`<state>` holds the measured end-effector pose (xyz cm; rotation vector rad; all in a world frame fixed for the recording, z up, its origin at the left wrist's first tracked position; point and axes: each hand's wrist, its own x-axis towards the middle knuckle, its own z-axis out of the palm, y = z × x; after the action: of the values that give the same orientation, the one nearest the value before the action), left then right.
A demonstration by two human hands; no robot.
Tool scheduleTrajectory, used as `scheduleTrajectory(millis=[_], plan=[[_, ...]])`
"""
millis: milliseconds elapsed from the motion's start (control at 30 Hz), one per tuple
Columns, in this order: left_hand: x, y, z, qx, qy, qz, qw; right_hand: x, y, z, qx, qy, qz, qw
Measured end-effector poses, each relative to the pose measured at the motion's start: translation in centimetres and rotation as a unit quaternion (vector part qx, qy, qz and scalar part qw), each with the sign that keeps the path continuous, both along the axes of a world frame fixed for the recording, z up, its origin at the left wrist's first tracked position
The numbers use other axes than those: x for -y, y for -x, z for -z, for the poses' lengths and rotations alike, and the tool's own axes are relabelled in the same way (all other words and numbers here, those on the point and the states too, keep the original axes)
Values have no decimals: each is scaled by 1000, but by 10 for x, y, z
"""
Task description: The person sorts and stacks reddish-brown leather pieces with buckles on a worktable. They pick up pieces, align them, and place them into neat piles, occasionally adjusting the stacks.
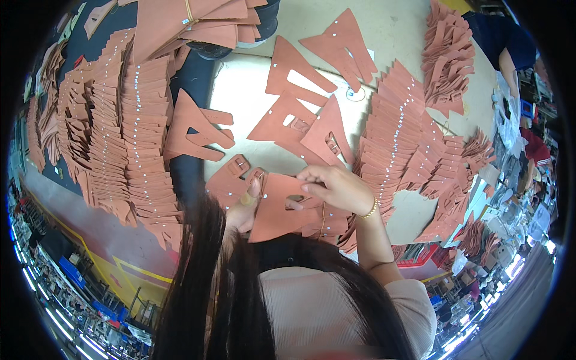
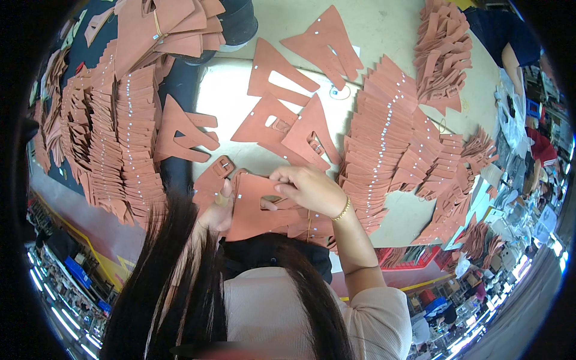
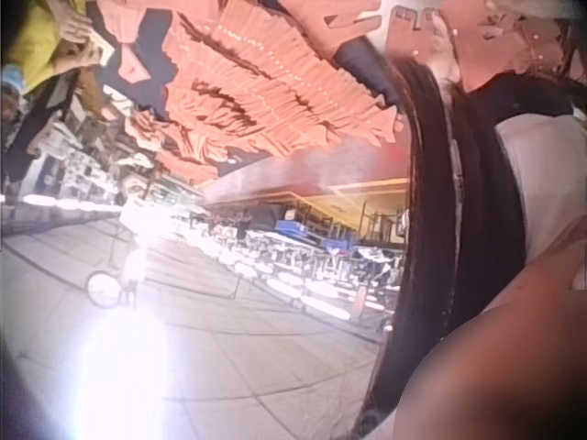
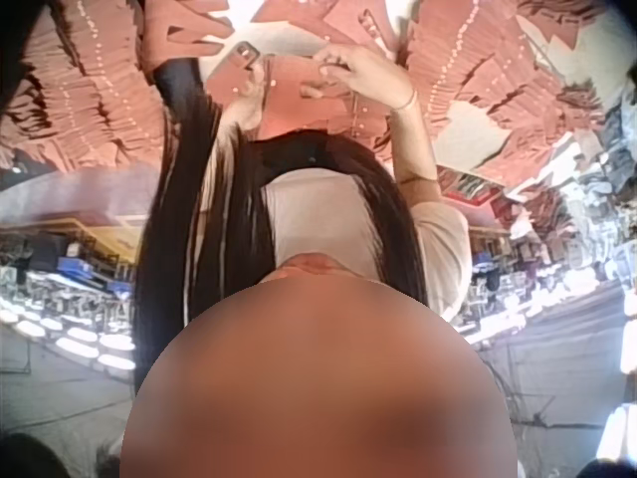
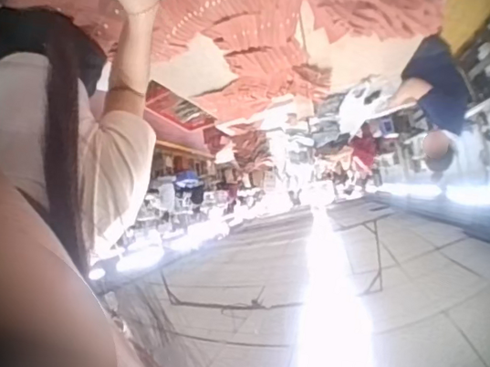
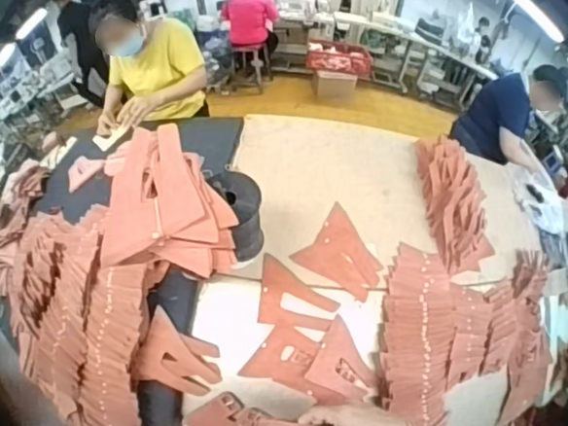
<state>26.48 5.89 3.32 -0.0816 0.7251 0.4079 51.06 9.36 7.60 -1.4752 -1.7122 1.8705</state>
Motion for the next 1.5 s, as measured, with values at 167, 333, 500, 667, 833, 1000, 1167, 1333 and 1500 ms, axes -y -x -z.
scheduleTrajectory(millis=[167, 333, 500, 667, 833, 1000, 1167, 1333, 1500], plan=[[2, 10, -1, -65, -126, 194, 971, -12, -5, 51, 129, -213, 81, 965], [6, 0, 3, -103, -159, 300, 935, -61, 8, 115, 337, -238, 152, 898], [12, -9, 9, -47, -144, 304, 941, -65, 23, 113, 308, -276, 71, 907], [14, -8, 13, -55, -154, 310, 936, -72, 19, 76, -36, -144, 45, 988], [13, -7, 13, -69, -162, 315, 932, -91, 12, 28, -232, -59, 183, 954], [16, -5, 17, -51, -143, 289, 945, -106, -30, -12, -120, -35, 192, 973], [19, -8, 22, -34, -172, 280, 944, -133, -39, 34, 15, -38, 183, 982], [16, -10, 19, -61, -168, 292, 940, -170, -23, 136, 265, -288, 153, 907], [11, -11, 17, -84, -114, 307, 941, -159, -48, 154, 243, -238, 228, 912]])
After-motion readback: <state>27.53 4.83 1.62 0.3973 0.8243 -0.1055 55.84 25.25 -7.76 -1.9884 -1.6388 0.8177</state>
